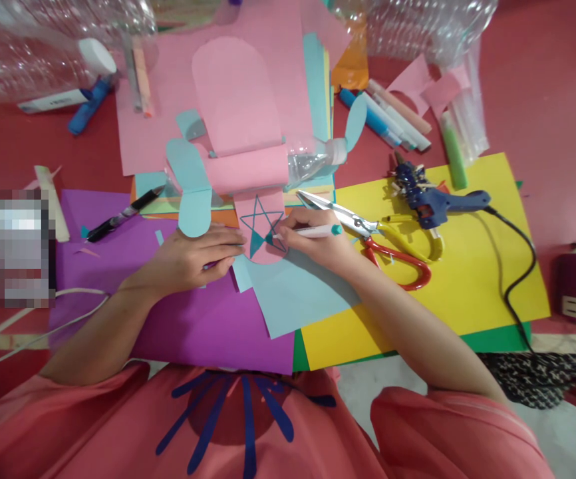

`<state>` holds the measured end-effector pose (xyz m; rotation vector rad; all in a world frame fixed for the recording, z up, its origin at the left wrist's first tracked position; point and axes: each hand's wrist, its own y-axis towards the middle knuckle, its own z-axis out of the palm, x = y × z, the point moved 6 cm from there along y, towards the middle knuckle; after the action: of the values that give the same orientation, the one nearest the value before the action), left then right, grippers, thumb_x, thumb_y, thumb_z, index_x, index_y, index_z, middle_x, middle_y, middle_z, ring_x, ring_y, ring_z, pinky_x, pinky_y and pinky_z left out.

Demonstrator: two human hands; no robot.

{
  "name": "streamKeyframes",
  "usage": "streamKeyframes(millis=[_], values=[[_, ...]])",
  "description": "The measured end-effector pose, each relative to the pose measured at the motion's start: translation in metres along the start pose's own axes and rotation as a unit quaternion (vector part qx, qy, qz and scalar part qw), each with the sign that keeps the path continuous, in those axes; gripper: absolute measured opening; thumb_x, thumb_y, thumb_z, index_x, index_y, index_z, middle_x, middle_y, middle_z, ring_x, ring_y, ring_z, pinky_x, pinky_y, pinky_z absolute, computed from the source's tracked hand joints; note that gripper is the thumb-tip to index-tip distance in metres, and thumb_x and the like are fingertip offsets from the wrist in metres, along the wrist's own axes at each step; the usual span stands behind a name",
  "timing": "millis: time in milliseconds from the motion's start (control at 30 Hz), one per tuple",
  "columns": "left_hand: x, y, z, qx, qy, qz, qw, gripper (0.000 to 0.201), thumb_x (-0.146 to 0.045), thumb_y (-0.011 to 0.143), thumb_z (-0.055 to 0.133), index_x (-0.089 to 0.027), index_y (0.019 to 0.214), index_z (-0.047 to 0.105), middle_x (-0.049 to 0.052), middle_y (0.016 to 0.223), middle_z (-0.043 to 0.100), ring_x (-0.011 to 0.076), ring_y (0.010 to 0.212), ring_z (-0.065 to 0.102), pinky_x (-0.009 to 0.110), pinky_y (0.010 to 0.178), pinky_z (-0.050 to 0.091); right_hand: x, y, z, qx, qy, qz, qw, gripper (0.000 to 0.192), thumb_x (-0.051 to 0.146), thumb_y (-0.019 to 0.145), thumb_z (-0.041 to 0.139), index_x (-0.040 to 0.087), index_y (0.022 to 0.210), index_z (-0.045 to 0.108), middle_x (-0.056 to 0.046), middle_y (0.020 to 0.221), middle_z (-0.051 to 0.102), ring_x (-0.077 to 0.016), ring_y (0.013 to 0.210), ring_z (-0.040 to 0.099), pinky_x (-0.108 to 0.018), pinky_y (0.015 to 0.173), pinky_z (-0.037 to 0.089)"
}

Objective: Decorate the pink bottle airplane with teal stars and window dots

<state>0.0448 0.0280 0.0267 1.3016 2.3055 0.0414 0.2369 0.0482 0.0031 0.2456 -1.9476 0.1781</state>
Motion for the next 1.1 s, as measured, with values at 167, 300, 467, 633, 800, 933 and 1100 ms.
streamKeyframes(millis=[167, 300, 467, 633, 800, 933, 1100], values=[[0.0007, -0.0002, 0.0018, 0.007, -0.004, -0.01, 1.0, 0.029, -0.021, 0.098, 0.044, -0.018, 0.099, 0.073, 0.004, 0.107, 0.077, 0.0191, 0.103, 0.072, 0.033, 0.091, 0.059, 0.0012, 0.0003, 0.0013, 0.027, 0.011, 0.001, 1.0, 0.027, 0.035, 0.08, 0.064, 0.021, 0.057, 0.057, 0.002, 0.053, 0.056, -0.0095, 0.05, 0.045, -0.027, 0.049, 0.032], [-0.0011, 0.0014, -0.0006, -0.001, -0.003, 0.0, 1.0, 0.029, -0.02, 0.098, 0.044, -0.017, 0.098, 0.073, 0.005, 0.106, 0.077, 0.0197, 0.102, 0.073, 0.033, 0.089, 0.06, -0.0004, 0.0003, 0.0007, 0.035, 0.013, 0.013, 0.999, 0.026, 0.031, 0.078, 0.064, 0.02, 0.056, 0.056, 0.002, 0.052, 0.055, -0.0102, 0.052, 0.045, -0.026, 0.049, 0.033], [-0.0018, 0.0022, -0.0024, -0.007, 0.0, 0.007, 1.0, 0.028, -0.018, 0.097, 0.044, -0.016, 0.097, 0.072, 0.005, 0.104, 0.077, 0.0199, 0.1, 0.073, 0.032, 0.086, 0.06, -0.0017, 0.0, -0.0038, -0.027, 0.032, 0.015, 0.999, 0.02, 0.027, 0.08, 0.063, 0.022, 0.061, 0.059, 0.0, 0.058, 0.06, -0.0121, 0.054, 0.05, -0.029, 0.052, 0.039], [-0.0017, 0.0016, -0.0018, -0.01, -0.002, 0.007, 1.0, 0.027, -0.017, 0.096, 0.045, -0.017, 0.097, 0.072, 0.004, 0.104, 0.077, 0.0196, 0.098, 0.073, 0.031, 0.084, 0.06, -0.0011, -0.0003, -0.0015, -0.027, 0.017, 0.01, 0.999, 0.018, 0.031, 0.082, 0.065, 0.022, 0.066, 0.061, 0.0, 0.061, 0.063, -0.0129, 0.054, 0.053, -0.029, 0.053, 0.04], [-0.0006, 0.0015, -0.0001, 0.001, -0.003, 0.002, 1.0, 0.028, -0.018, 0.096, 0.045, -0.017, 0.098, 0.072, 0.004, 0.104, 0.077, 0.0188, 0.098, 0.073, 0.03, 0.085, 0.059, 0.0008, 0.0004, -0.0013, -0.012, -0.004, 0.007, 1.0, 0.021, 0.031, 0.079, 0.063, 0.021, 0.062, 0.061, 0.001, 0.056, 0.059, -0.0098, 0.05, 0.047, -0.028, 0.05, 0.033], [-0.0014, 0.0013, -0.0007, -0.001, 0.004, 0.008, 1.0, 0.028, -0.019, 0.097, 0.044, -0.016, 0.097, 0.072, 0.004, 0.104, 0.077, 0.0184, 0.097, 0.073, 0.029, 0.08, 0.059, 0.0012, 0.0006, -0.001, 0.001, -0.021, 0.009, 1.0, 0.024, 0.029, 0.077, 0.061, 0.02, 0.055, 0.055, 0.003, 0.05, 0.053, -0.0087, 0.048, 0.042, -0.027, 0.05, 0.031], [-0.0008, 0.002, -0.0008, 0.002, 0.003, 0.001, 1.0, 0.03, -0.019, 0.097, 0.042, -0.017, 0.097, 0.072, 0.004, 0.104, 0.077, 0.0184, 0.098, 0.073, 0.029, 0.08, 0.059, 0.0013, 0.0001, -0.0003, 0.034, -0.022, 0.011, 0.999, 0.024, 0.025, 0.077, 0.06, 0.02, 0.055, 0.052, 0.002, 0.051, 0.052, -0.0097, 0.051, 0.042, -0.027, 0.051, 0.031]])
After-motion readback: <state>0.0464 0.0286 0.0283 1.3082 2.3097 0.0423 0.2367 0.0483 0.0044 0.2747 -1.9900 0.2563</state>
